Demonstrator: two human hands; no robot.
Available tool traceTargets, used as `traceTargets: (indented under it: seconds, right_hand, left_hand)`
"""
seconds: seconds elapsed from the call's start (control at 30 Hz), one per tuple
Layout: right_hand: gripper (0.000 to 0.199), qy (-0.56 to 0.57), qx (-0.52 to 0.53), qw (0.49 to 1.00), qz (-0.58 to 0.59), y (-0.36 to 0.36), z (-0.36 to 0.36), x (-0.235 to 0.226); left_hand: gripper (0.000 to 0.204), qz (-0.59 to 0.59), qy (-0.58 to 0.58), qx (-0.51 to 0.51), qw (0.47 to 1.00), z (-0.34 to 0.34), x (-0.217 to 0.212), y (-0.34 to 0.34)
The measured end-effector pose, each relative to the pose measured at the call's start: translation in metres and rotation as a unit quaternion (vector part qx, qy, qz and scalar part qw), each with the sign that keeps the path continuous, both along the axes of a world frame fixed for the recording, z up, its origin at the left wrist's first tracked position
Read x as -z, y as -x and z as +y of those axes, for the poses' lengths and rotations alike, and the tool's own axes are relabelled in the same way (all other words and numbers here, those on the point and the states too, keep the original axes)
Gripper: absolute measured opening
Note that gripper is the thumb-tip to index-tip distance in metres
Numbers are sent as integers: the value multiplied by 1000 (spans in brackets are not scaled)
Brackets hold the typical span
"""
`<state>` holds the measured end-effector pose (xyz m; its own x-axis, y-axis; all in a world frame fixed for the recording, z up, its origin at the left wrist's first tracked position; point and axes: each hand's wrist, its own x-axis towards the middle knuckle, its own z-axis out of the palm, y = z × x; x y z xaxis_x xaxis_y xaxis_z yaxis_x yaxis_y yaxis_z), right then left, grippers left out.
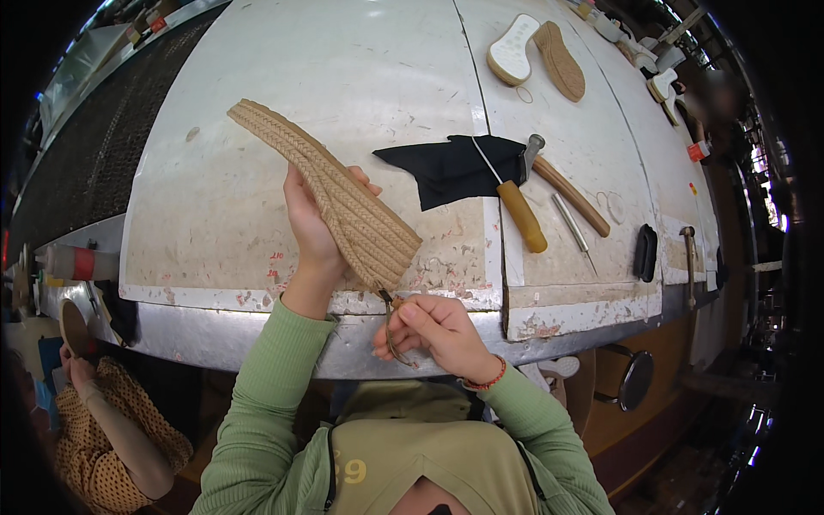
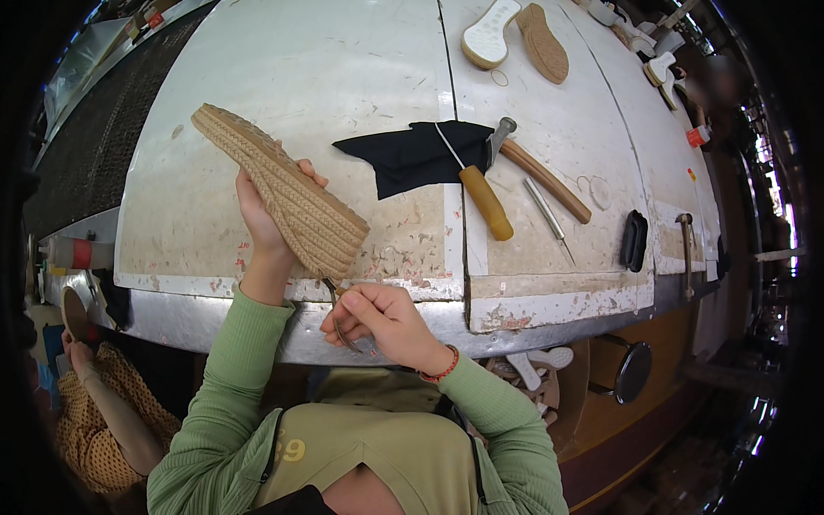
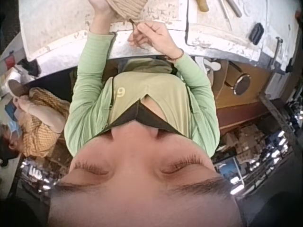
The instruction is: The person stitches the edge of a woven espadrille shoe using a curved awl and thread. They repeatedly pierce the sole edge, pull the thread through, and tighten the stitches along the perimeter.
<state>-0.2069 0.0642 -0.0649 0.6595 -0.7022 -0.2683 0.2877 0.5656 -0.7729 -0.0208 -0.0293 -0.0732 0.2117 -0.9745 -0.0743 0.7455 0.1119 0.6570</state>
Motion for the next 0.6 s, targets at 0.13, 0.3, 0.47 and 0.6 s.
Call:
traceTargets:
  seconds: [0.13, 0.3, 0.47, 0.6]
  right_hand:
    - [33, 5, -5, 1000, -1, -2, -5, 1]
    - [32, -3, -15, 1000, 1, -2, -9, 1]
    - [31, -9, -18, 1000, 11, -2, -11, 2]
    - [28, 68, -15, 993, 96, -5, -10, -7]
  left_hand:
    - [51, -23, -17, 0, 1000, 0, -1, -1]
    - [51, -14, -18, -1, 1000, 0, -2, -1]
    - [49, -41, -19, -15, 999, 1, -5, 2]
    - [53, -24, -15, -27, 999, 3, -8, 2]
